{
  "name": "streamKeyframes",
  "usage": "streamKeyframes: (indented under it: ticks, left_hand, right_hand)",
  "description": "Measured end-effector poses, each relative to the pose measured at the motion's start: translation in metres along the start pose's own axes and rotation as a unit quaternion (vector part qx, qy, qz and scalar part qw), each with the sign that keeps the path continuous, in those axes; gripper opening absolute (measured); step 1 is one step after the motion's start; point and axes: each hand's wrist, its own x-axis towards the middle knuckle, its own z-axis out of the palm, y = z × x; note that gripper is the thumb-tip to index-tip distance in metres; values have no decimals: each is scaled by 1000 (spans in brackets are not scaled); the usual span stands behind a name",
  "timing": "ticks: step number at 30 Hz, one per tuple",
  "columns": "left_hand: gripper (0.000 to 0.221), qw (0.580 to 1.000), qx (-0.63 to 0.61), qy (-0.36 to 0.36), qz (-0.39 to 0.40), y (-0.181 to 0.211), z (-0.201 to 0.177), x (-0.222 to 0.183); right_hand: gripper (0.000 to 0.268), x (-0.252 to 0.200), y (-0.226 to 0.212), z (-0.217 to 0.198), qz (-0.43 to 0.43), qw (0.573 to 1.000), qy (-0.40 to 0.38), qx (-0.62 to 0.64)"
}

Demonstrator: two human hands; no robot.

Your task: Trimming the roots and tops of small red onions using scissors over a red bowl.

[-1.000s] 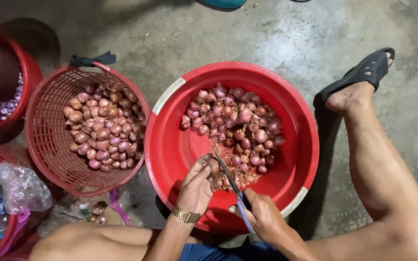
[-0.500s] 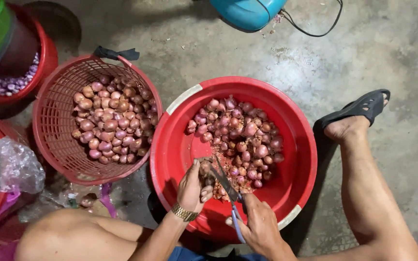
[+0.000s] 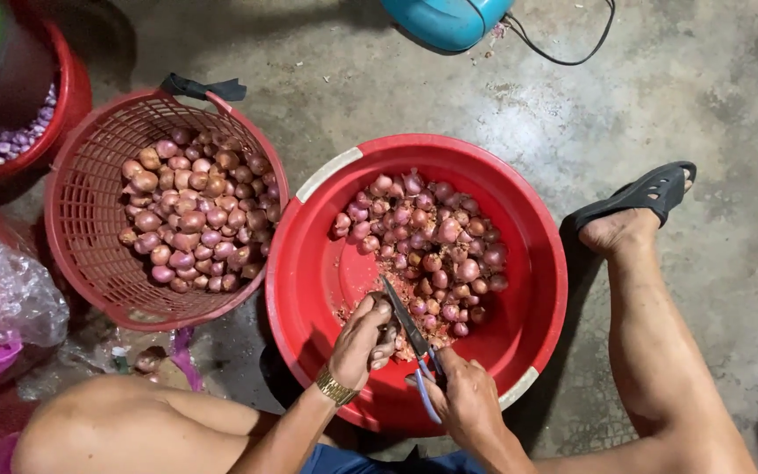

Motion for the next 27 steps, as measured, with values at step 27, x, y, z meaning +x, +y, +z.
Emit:
streamKeyframes:
  ticks: [27]
  left_hand:
    - [18,957,-76,139,244,36,-49,32]
  right_hand:
    - [26,2,4,1,130,980,-46,141]
